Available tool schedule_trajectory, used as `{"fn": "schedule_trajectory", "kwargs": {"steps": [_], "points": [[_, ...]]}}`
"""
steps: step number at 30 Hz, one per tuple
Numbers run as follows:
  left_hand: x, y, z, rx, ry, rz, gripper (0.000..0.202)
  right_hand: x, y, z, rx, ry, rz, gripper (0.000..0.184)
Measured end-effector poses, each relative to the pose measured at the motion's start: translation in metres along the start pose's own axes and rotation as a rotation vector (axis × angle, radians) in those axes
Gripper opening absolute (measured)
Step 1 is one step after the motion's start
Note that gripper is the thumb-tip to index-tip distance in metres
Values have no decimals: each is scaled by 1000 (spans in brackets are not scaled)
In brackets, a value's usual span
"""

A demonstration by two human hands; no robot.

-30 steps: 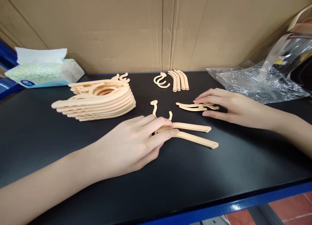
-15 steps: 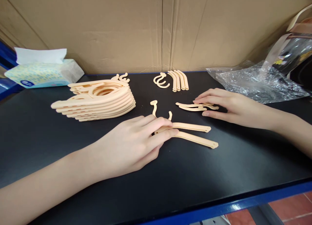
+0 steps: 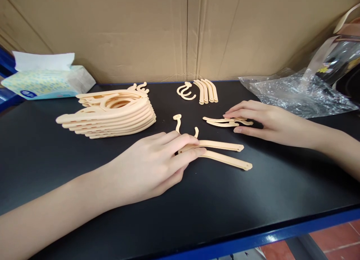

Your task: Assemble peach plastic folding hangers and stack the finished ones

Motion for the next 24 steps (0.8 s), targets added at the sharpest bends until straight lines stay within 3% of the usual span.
{"fn": "schedule_trajectory", "kwargs": {"steps": [24], "points": [[-1, 1, 0, -22, -4, -9, 36, 1, -1, -1, 2, 1, -7, 38]]}}
Point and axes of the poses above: each hand's wrist, its own x-axis away from the middle knuckle, its own y-axis out of the palm, z = x × y, the point moved 8 cm from there along -x, towards the middle knuckle, and after that the axes turned 8 degrees about -z, right-handed, at the moved point
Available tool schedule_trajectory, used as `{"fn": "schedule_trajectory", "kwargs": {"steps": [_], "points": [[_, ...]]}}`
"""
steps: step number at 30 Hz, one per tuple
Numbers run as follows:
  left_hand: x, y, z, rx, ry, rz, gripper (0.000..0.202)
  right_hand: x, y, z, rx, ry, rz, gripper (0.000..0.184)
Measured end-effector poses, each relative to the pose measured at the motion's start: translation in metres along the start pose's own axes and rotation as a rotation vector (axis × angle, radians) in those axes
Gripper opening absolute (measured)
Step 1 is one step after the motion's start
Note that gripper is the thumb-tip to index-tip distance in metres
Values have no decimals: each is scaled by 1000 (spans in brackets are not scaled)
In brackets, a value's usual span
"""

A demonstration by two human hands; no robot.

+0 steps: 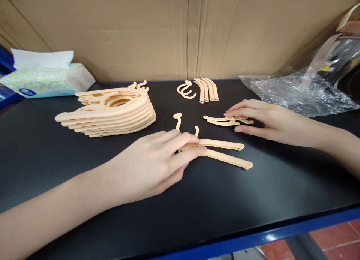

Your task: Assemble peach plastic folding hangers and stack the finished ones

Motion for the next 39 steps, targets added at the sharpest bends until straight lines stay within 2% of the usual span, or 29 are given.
{"fn": "schedule_trajectory", "kwargs": {"steps": [39], "points": [[-1, -1, 1, 23, -18, -14, 38, 1, 0, 2, -8, 14, -3, 41]]}}
Point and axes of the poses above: each hand's wrist, its own x-axis away from the middle knuckle, its own y-axis out of the palm, z = x × y, the point moved 8 cm from there along -x, towards the middle knuckle, and after that the axes turned 8 degrees about -z, right-handed, at the moved point
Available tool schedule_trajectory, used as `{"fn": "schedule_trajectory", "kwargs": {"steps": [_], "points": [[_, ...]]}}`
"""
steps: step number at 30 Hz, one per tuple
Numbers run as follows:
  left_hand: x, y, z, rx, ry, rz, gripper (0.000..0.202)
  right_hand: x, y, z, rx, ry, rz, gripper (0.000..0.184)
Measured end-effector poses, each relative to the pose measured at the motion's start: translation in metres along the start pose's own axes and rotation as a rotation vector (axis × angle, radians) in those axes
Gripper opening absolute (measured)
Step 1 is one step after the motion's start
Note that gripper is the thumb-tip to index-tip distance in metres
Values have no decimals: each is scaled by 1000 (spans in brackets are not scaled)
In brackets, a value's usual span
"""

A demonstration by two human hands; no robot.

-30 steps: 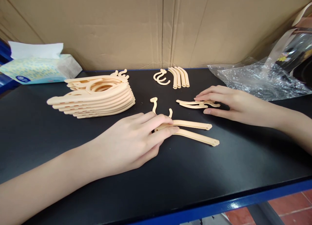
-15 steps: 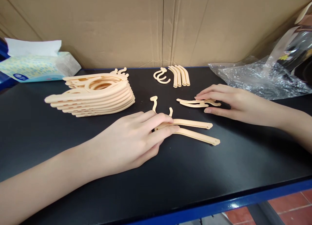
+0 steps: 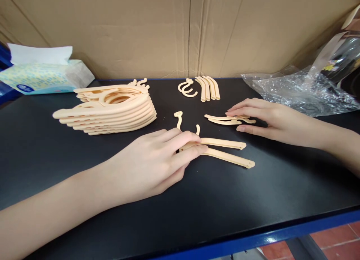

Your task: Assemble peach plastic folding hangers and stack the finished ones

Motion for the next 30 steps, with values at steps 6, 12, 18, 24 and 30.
{"fn": "schedule_trajectory", "kwargs": {"steps": [6, 12, 18, 24, 30], "points": [[0, 0, 0, -7, 0, 8, 38, 0, 0, 0, 32, -12, 1, 41], [0, 0, 1, -13, 0, 8, 38, 1, 1, 0, 35, -11, 0, 41], [-1, 0, 0, -16, -4, 10, 39, 1, 1, 1, 39, -18, 0, 41], [0, 1, 1, -17, 5, 8, 38, 1, 1, 1, 40, -10, 4, 40], [-1, 0, 0, -1, 2, 19, 34, 1, 1, 0, 38, -5, 9, 40]]}}
Point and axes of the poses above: each hand's wrist, its own x-axis away from the middle knuckle, its own y-axis out of the palm, z = x × y, the point moved 8 cm from there along -x, towards the middle knuckle, and after that the axes turned 8 degrees about -z, right-handed, at the moved point
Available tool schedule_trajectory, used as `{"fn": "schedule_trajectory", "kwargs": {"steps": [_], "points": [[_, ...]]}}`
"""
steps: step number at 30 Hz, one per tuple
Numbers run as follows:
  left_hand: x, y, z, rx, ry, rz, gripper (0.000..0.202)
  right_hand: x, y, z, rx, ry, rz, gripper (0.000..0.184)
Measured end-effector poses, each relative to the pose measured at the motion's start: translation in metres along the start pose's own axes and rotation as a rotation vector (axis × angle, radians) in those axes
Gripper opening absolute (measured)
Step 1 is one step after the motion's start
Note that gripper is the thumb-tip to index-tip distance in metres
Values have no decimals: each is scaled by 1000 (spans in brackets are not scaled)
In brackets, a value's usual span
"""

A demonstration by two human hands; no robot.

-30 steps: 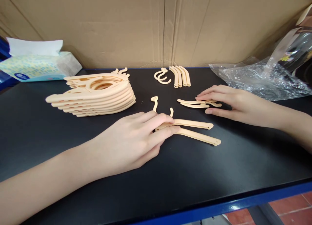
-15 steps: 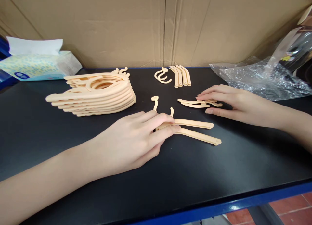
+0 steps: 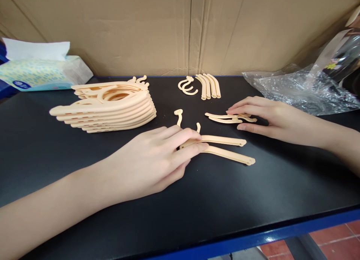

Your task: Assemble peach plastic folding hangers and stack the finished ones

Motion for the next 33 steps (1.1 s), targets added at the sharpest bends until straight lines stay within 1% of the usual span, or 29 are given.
{"fn": "schedule_trajectory", "kwargs": {"steps": [6, 16, 19, 22, 24, 29, 32, 33], "points": [[0, 1, -1, 0, -6, 1, 35, -1, -1, 0, -3, 13, -1, 40], [0, 1, -1, 19, -7, 5, 35, -2, -2, -2, -31, 4, 42, 37], [-2, 1, -2, 68, -7, 23, 35, -3, -2, -4, -22, 0, 55, 35], [-4, 3, -5, 162, -16, 40, 33, -5, -3, -9, 45, -12, 65, 32], [-6, 4, -6, 184, -27, 51, 29, -7, -3, -11, 91, -21, 64, 33], [-16, 1, 1, 69, -63, 66, 21, -16, -4, -15, 172, -16, 40, 33], [-25, -2, 4, -37, -154, 47, 18, -25, -5, -26, 234, -21, 43, 33], [-27, -1, 6, -70, -172, 22, 16, -28, -3, -30, 246, -24, 34, 34]]}}
Point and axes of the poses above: each hand's wrist, its own x-axis away from the middle knuckle, its own y-axis out of the palm, z = x × y, the point moved 8 cm from there along -x, towards the middle knuckle, and after that the axes turned 8 degrees about -z, right-handed, at the moved point
